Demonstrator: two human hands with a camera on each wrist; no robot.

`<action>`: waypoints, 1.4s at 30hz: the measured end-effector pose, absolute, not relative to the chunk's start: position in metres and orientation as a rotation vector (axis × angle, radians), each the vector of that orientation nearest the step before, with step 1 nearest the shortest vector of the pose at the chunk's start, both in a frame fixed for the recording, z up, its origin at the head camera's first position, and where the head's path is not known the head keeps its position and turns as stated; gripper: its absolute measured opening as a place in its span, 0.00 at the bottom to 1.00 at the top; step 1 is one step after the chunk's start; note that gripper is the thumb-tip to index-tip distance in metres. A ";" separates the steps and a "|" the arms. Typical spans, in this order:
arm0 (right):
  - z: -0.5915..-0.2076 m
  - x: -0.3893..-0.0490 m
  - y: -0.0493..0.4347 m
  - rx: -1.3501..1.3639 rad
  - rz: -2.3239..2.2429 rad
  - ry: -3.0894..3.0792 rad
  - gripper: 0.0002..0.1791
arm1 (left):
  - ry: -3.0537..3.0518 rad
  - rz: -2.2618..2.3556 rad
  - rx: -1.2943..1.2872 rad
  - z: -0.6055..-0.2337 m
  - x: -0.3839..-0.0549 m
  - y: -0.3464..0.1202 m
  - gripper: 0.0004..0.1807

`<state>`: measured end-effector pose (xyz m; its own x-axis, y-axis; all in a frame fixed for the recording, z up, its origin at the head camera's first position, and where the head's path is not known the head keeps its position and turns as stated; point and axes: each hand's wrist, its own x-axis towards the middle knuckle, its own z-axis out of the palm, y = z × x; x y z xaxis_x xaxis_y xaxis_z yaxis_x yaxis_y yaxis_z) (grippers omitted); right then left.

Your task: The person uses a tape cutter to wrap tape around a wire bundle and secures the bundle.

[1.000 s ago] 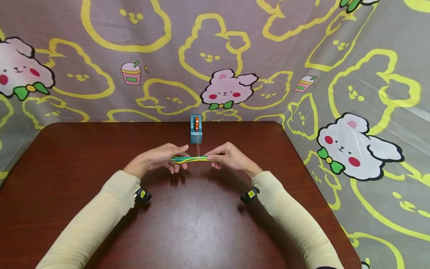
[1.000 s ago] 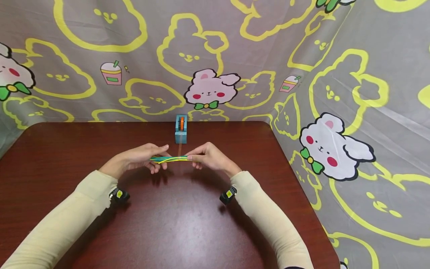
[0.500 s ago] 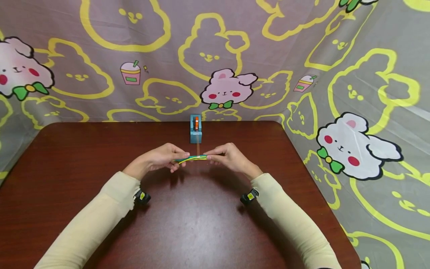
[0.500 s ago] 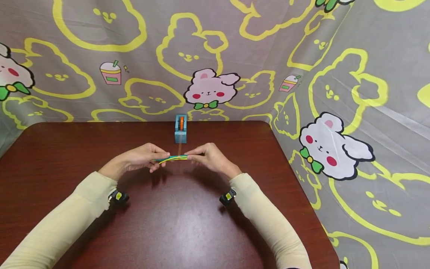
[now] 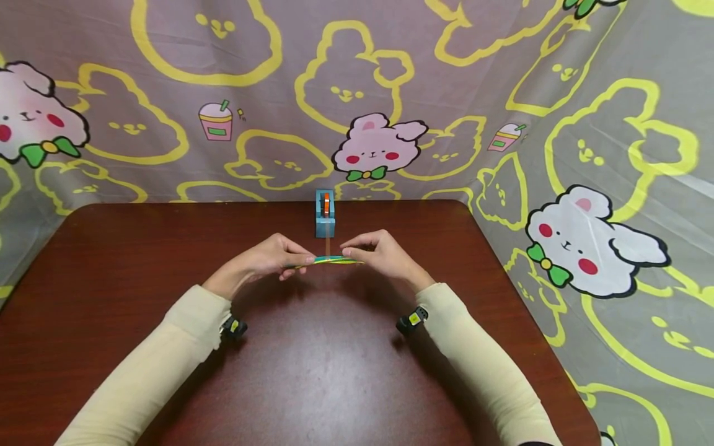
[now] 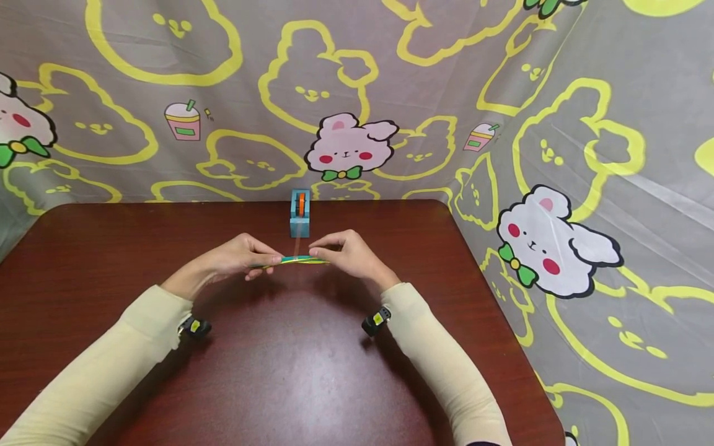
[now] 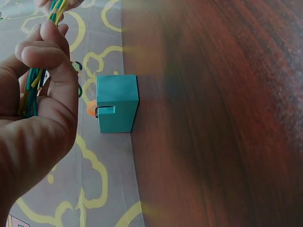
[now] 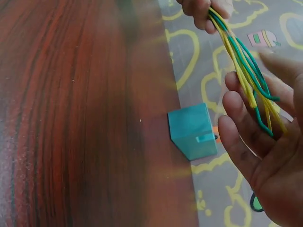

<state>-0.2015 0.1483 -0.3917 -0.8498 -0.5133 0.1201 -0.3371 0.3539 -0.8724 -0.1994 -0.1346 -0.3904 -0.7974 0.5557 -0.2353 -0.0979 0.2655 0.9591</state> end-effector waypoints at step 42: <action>-0.424 -0.237 0.147 -0.184 -1.589 1.440 0.35 | 2.342 1.547 0.621 -0.393 -0.195 -0.130 0.09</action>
